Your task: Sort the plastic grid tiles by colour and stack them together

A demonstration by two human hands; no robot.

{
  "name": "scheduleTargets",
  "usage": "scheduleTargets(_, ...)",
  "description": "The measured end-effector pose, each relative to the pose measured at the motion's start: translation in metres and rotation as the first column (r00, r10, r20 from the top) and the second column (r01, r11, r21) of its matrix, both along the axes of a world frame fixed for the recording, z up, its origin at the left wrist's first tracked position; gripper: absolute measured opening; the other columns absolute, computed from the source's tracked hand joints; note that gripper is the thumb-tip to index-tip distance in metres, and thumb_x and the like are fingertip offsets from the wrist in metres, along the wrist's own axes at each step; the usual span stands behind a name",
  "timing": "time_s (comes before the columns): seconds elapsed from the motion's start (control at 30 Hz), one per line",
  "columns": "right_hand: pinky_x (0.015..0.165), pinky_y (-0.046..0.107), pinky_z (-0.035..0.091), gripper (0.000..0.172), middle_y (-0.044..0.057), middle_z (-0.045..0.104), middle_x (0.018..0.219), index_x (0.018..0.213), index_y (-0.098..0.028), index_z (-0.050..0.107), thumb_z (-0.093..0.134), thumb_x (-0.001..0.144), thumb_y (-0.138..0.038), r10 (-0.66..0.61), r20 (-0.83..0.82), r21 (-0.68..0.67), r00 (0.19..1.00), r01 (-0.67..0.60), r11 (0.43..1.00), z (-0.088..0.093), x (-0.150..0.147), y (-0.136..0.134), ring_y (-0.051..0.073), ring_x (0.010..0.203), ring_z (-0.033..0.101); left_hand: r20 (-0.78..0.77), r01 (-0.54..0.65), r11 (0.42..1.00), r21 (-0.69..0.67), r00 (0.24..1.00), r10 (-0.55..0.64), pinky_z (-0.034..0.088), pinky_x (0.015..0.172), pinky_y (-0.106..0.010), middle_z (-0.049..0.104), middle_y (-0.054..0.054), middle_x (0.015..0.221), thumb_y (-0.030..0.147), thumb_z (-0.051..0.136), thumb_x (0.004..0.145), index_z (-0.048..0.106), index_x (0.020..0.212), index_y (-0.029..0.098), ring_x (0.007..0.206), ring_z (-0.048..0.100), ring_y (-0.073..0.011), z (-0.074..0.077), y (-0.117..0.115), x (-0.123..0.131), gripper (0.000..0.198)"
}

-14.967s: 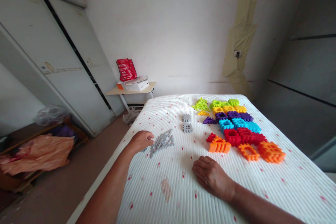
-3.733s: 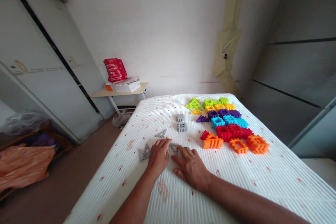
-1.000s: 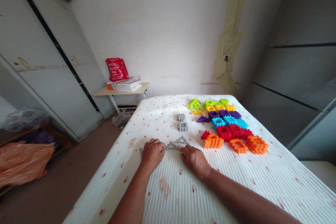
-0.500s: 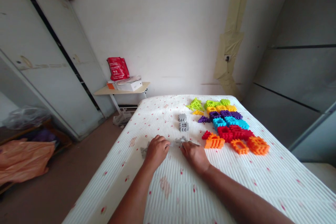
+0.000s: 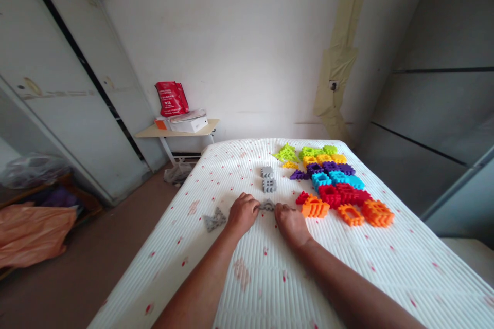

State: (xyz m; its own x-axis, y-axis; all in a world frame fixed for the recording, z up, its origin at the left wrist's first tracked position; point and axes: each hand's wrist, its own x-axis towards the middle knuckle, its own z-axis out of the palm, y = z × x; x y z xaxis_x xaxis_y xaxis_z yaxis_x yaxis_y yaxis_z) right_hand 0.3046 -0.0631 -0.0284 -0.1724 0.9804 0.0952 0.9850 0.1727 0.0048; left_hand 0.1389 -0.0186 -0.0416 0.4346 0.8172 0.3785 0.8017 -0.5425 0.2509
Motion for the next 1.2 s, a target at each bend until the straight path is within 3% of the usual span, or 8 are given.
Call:
scheduleTargets(0.37, 0.059, 0.024, 0.048, 0.010, 0.014, 0.065, 0.081, 0.090, -0.010, 0.058, 0.053, 0.082, -0.011, -0.040, -0.011, 0.035, 0.999, 0.040, 0.999, -0.007, -0.002, 0.003, 0.019, 0.073, 0.065, 0.107, -0.058, 0.994, -0.096, 0.992, 0.068, 0.042, 0.077, -0.026, 0.064, -0.003, 0.080, 0.013, 0.061, 0.074, 0.070, 0.079, 0.020, 0.085, 0.054, -0.0161, -0.006, 0.005, 0.000, 0.012)
scheduleTargets(0.6, 0.059, 0.023, 0.050, 0.024, 0.015, 0.066, 0.084, 0.093, -0.010, 0.060, 0.039, 0.084, 0.000, -0.081, 0.023, 0.007, 0.996, 0.080, 0.997, 0.002, -0.007, 0.000, 0.019, 0.075, 0.067, 0.138, -0.050, 0.991, -0.121, 0.988, 0.066, 0.041, 0.074, -0.025, 0.064, -0.002, 0.076, 0.013, 0.061, 0.073, 0.069, 0.076, 0.020, 0.081, 0.054, -0.0151, -0.008, 0.006, -0.001, 0.011)
scheduleTargets(1.2, 0.061, 0.028, 0.053, 0.031, 0.017, 0.066, 0.087, 0.097, -0.008, 0.059, 0.033, 0.084, 0.002, -0.057, 0.009, -0.003, 0.998, 0.057, 0.998, 0.003, -0.007, -0.001, 0.022, 0.079, 0.067, 0.095, -0.018, 0.998, -0.059, 0.995, 0.023, 0.041, 0.076, -0.027, 0.064, -0.003, 0.077, 0.016, 0.063, 0.074, 0.070, 0.077, 0.022, 0.083, 0.054, -0.0164, -0.007, -0.005, -0.003, 0.010)
